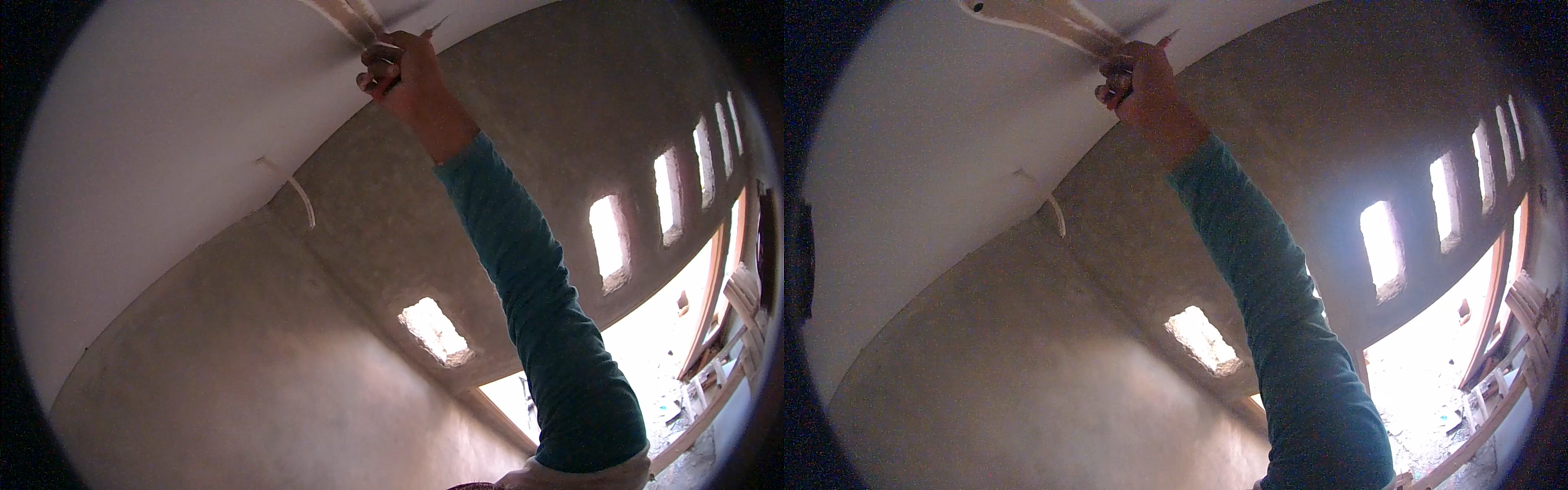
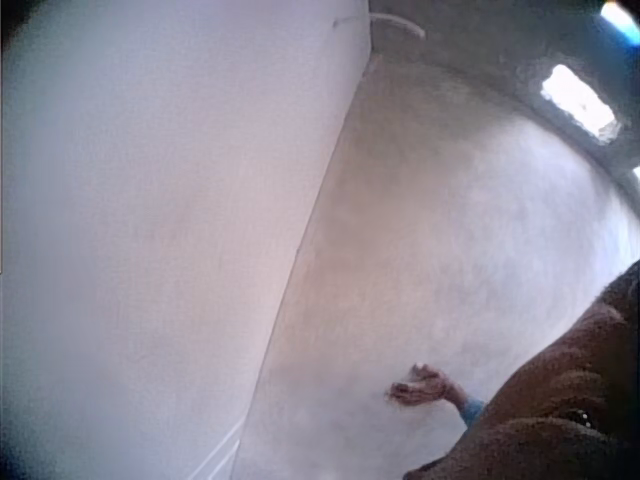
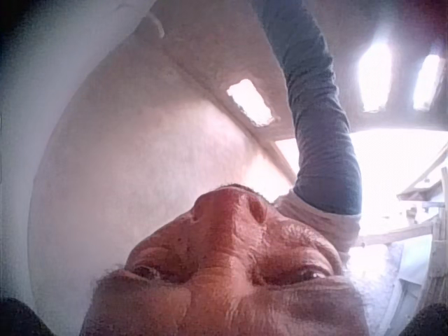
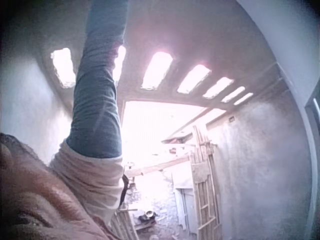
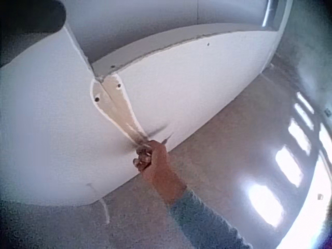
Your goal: The person uses a utility knife to cut a section out of a white ceiling panel, eventually pulling a thin strip of the panel away.
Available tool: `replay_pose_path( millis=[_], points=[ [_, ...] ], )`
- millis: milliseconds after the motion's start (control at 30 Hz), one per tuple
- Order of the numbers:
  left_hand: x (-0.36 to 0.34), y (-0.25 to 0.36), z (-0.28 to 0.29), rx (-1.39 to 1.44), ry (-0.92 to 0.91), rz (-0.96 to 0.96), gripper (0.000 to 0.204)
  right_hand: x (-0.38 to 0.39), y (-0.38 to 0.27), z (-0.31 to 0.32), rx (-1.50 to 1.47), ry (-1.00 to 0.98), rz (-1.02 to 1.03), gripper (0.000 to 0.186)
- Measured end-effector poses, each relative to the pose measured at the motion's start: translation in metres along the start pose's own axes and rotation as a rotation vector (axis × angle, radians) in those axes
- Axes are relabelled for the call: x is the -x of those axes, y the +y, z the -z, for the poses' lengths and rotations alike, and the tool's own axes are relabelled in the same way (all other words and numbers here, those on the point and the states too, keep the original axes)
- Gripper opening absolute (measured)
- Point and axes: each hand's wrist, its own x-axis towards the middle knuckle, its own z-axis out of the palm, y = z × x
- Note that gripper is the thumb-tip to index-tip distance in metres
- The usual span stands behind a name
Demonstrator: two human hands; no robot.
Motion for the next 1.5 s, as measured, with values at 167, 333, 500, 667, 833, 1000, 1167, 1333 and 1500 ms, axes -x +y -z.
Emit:
replay_pose_path(
  millis=[167,333,500,667,833,1000,1167,1333,1500],
  points=[
    [-0.004,0.003,0.006,-0.011,-0.001,0.003,0.078,0.0,0.004,-0.016,-0.078,0.041,0.042,0.026],
    [-0.013,0.005,0.015,0.001,-0.01,-0.002,0.079,-0.001,0.005,-0.021,-0.18,-0.058,-0.029,0.024],
    [-0.011,0.005,0.007,0.023,-0.032,-0.016,0.079,-0.02,-0.002,-0.005,-0.368,-0.119,-0.157,0.016],
    [-0.001,0.002,0.001,0.026,-0.065,-0.038,0.08,-0.025,-0.015,-0.002,-0.448,-0.021,-0.203,0.011],
    [0.001,0.003,0.011,0.027,-0.085,-0.034,0.081,-0.022,-0.021,-0.011,-0.511,0.145,-0.238,0.008],
    [-0.01,0.009,0.013,0.057,-0.065,-0.018,0.082,-0.039,-0.021,0.012,0.335,-0.198,0.12,0.004],
    [-0.009,0.008,0.012,0.018,-0.116,0.004,0.083,-0.035,-0.01,-0.003,-0.46,0.03,-0.162,0.017],
    [-0.006,0.01,0.004,0.041,-0.071,-0.016,0.082,-0.034,-0.011,0.0,-0.321,0.069,-0.049,0.016],
    [-0.005,0.004,0.013,0.048,-0.065,-0.021,0.082,-0.005,0.044,0.023,0.51,-0.21,0.348,0.008]
  ],
)
